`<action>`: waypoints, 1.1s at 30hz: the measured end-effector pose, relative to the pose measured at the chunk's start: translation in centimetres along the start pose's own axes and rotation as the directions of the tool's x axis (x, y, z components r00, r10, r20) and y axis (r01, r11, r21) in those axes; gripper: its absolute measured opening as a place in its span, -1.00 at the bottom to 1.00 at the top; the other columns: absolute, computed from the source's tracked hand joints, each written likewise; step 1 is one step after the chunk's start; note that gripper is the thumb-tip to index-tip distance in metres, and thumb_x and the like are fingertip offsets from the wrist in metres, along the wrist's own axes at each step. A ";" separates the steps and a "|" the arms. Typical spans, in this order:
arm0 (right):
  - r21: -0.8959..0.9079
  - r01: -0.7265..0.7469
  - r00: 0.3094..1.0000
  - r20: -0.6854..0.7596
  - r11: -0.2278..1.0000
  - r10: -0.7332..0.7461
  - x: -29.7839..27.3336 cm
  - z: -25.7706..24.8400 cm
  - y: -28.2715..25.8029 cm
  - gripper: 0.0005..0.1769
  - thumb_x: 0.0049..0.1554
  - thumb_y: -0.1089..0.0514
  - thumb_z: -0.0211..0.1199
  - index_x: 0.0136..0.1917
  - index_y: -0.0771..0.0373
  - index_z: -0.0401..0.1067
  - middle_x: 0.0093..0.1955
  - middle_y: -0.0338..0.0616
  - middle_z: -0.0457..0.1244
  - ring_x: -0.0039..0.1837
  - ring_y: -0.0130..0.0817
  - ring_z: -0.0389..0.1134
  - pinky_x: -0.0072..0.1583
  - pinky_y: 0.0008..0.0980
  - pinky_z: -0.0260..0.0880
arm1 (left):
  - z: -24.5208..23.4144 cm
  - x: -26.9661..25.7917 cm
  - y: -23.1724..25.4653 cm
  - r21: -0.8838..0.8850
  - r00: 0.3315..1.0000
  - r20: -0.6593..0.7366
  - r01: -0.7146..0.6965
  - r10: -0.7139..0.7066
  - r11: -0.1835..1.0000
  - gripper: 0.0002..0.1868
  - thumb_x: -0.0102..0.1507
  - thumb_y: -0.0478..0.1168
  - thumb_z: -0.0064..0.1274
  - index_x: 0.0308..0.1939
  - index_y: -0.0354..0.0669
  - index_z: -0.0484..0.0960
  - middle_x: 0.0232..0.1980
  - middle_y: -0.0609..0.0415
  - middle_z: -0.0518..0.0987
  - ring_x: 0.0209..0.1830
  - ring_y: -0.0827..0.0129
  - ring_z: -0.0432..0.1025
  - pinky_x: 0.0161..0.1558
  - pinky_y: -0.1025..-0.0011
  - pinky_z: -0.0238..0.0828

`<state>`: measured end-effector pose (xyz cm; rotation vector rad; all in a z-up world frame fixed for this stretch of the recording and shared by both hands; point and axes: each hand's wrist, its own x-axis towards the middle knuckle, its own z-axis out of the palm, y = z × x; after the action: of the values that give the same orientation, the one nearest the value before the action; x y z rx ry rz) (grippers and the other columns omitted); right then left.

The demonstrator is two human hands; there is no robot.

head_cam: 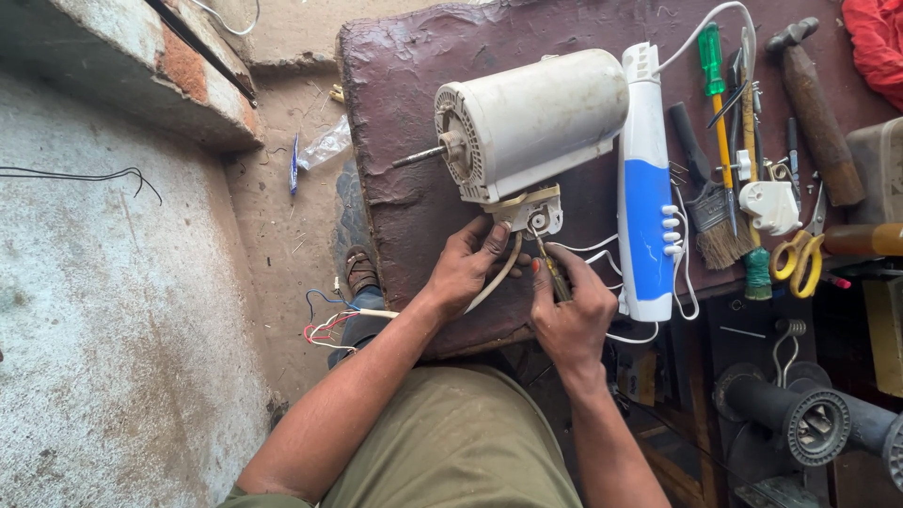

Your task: The person uses a screwdriver to tighten screws on the base of a white electric motor. They then attach a blue and white handle to the motor, aligning the parts and securing them together.

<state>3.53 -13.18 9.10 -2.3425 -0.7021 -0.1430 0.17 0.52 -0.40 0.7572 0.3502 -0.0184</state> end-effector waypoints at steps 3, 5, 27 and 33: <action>0.049 -0.003 0.999 -0.051 0.999 0.006 -0.9 0.8 0.8 -0.73 0.17 0.31 0.39 0.14 0.41 0.51 -0.02 0.11 0.43 -0.02 -0.20 0.52 0.00 -0.34 0.53 | -0.1 0.0 0.0 0.013 1.000 -0.009 0.020 -0.020 1.000 -0.38 0.35 0.14 -0.04 0.26 -0.33 0.45 0.02 -0.03 0.59 -0.07 0.32 0.59 -0.09 0.41 0.62; 0.069 0.010 0.998 -0.063 0.998 -0.006 -1.3 1.2 1.3 -0.73 0.19 0.31 0.37 0.17 0.41 0.50 -0.03 0.09 0.42 -0.03 -0.21 0.52 -0.01 -0.35 0.54 | -0.1 0.0 0.0 0.001 1.000 -0.008 0.027 -0.027 1.000 -0.38 0.36 0.13 -0.04 0.26 -0.32 0.45 0.03 -0.04 0.59 -0.06 0.32 0.59 -0.08 0.41 0.62; 0.124 0.083 0.991 -0.110 0.989 -0.069 -2.7 3.5 4.2 -0.71 0.27 0.29 0.30 0.25 0.35 0.39 -0.01 0.03 0.38 -0.05 -0.21 0.47 -0.04 -0.31 0.50 | 2.6 -2.8 3.3 0.977 0.713 0.150 -0.213 0.685 0.007 -0.71 0.33 -0.06 0.17 -0.07 -0.22 0.60 -0.23 -0.05 0.63 -0.31 0.06 0.58 -0.26 0.23 0.55; 0.121 0.111 0.988 -0.124 0.986 -0.096 -2.7 3.3 4.1 -0.71 0.27 0.30 0.29 0.25 0.37 0.39 0.02 0.07 0.37 -0.02 -0.16 0.48 -0.01 -0.28 0.51 | 4.1 -1.2 4.5 0.891 0.710 0.451 -0.320 0.541 -0.322 -0.68 0.24 -0.33 0.07 0.08 -0.22 0.68 -0.33 0.03 0.59 -0.52 0.32 0.53 -0.49 0.39 0.49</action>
<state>3.09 -14.80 3.47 -2.1580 -0.7527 -0.2725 0.90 0.88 5.75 2.5472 0.0664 0.6554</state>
